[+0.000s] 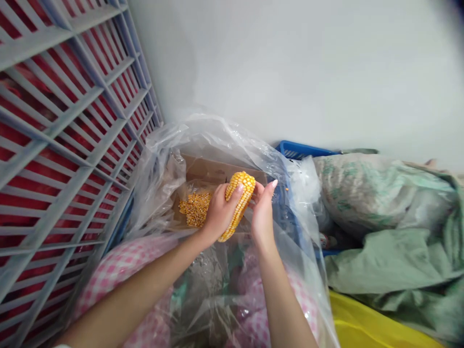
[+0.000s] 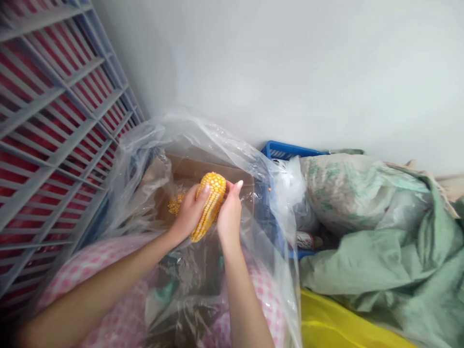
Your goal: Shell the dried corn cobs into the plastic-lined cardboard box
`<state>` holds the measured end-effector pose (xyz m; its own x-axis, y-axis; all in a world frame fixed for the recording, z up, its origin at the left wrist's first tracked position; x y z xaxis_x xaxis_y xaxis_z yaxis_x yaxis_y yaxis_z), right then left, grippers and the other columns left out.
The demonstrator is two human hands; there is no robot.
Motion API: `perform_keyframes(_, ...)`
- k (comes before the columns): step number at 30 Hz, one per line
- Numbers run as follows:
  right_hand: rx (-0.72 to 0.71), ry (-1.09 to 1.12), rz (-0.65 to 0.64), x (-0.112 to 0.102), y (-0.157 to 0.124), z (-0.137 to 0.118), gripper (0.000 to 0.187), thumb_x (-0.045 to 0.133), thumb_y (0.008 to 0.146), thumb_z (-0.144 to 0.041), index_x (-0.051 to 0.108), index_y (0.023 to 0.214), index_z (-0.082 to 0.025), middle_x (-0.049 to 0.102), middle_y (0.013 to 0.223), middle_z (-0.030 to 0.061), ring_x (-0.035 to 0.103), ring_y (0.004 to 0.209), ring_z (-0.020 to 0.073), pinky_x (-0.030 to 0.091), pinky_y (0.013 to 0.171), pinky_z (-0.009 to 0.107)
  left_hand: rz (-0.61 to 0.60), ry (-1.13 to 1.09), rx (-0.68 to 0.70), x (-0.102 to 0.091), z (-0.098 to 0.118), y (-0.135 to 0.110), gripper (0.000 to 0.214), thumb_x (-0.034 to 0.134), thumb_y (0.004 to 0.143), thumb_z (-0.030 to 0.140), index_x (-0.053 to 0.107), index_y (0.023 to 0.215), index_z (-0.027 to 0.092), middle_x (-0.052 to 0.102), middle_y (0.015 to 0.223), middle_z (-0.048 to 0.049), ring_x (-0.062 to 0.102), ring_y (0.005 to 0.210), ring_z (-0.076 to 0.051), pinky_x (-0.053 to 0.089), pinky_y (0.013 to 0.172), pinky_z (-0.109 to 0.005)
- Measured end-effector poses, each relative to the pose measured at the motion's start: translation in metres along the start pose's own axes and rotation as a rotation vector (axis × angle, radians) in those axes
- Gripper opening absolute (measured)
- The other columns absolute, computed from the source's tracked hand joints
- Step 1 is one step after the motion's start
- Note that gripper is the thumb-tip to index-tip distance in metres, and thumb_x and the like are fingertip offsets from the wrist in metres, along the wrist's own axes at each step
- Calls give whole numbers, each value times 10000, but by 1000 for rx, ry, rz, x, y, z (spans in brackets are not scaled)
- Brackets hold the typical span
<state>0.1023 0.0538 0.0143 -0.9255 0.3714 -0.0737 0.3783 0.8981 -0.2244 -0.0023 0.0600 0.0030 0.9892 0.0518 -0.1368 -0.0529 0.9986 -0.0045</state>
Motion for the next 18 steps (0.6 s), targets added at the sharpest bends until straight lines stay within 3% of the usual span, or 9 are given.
perform_keyframes(3, -44, -183, 120, -2, -3, -3, 674, 103, 798, -654, 578, 734, -181, 635, 765, 57, 555, 685, 170, 386, 650, 290, -17, 91, 46, 7, -2, -8, 356, 408, 805, 509, 510, 774, 169, 546, 814, -42, 514, 816, -171, 376, 743, -293)
perform_keyframes(6, -114, -313, 209, -2, -5, -6, 635, 96, 840, -591, 552, 663, -186, 625, 689, 50, 532, 628, 168, 355, 615, 283, -19, 72, 5, 10, -9, -12, 358, 366, 822, 510, 476, 749, 178, 527, 780, -32, 508, 788, -166, 378, 709, -287)
perform_keyframes(11, -207, -440, 201, 3, -1, -6, 601, 128, 862, -545, 516, 581, -182, 573, 576, 40, 475, 544, 156, 293, 545, 270, 20, -10, -59, 6, -21, -12, 375, 362, 817, 527, 477, 746, 177, 537, 764, -27, 516, 767, -160, 391, 687, -276)
perform_keyframes(18, -220, -466, 195, -4, 0, -1, 563, 149, 848, -570, 436, 536, -200, 511, 518, 13, 405, 502, 144, 269, 533, 269, -58, -230, -144, 15, -24, -15, 419, 375, 802, 548, 530, 788, 159, 569, 760, -30, 525, 722, -149, 407, 666, -262)
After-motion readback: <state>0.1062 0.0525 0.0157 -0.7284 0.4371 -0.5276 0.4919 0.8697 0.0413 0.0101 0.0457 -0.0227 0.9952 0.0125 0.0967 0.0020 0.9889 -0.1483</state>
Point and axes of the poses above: each hand's wrist, its own y-axis towards the middle knuckle, its own x-axis out of the palm, z = x × y, the point moved 5 cm from there along y, towards the middle knuckle
